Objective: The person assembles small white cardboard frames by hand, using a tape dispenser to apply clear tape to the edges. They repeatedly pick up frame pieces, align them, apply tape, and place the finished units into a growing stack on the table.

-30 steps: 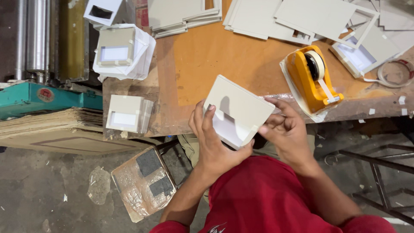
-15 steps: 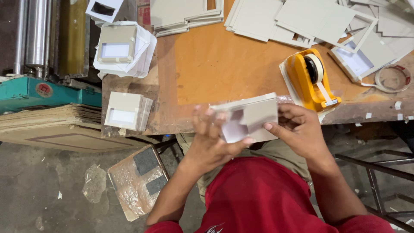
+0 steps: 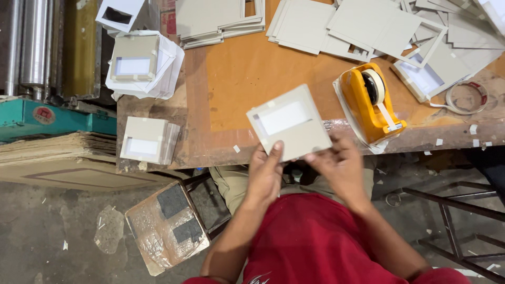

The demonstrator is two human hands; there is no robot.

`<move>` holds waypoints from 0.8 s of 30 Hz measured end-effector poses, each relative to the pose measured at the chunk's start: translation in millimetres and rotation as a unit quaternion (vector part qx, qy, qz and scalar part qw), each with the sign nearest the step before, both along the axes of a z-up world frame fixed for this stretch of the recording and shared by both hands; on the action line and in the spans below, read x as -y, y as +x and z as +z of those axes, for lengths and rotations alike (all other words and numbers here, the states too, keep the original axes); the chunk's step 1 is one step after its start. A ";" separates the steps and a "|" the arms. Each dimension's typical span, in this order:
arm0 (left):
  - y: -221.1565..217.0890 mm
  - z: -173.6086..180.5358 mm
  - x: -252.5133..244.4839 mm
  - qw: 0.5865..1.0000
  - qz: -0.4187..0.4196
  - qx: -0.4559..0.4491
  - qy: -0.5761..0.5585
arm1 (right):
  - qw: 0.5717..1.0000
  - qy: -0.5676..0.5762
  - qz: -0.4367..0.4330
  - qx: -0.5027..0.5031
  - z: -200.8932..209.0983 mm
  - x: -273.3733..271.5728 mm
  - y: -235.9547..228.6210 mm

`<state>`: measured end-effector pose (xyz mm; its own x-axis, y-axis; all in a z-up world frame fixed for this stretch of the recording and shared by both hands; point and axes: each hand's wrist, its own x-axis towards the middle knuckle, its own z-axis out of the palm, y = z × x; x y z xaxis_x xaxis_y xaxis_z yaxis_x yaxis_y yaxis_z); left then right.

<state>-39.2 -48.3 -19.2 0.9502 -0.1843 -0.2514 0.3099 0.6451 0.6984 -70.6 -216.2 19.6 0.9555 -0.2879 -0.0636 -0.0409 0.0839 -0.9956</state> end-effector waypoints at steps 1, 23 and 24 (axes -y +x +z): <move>7.8 -5.0 -7.6 1.000 -0.013 0.015 0.013 | 0.992 -0.118 -0.040 -0.003 1.5 15.0 0.6; 99.8 -64.3 -80.7 0.832 0.024 0.211 0.513 | 0.983 -0.158 -0.033 -0.088 -11.7 176.2 25.8; 100.0 -63.9 -80.8 0.832 0.028 0.216 0.511 | 0.981 -0.157 -0.051 -0.097 -11.7 175.6 24.6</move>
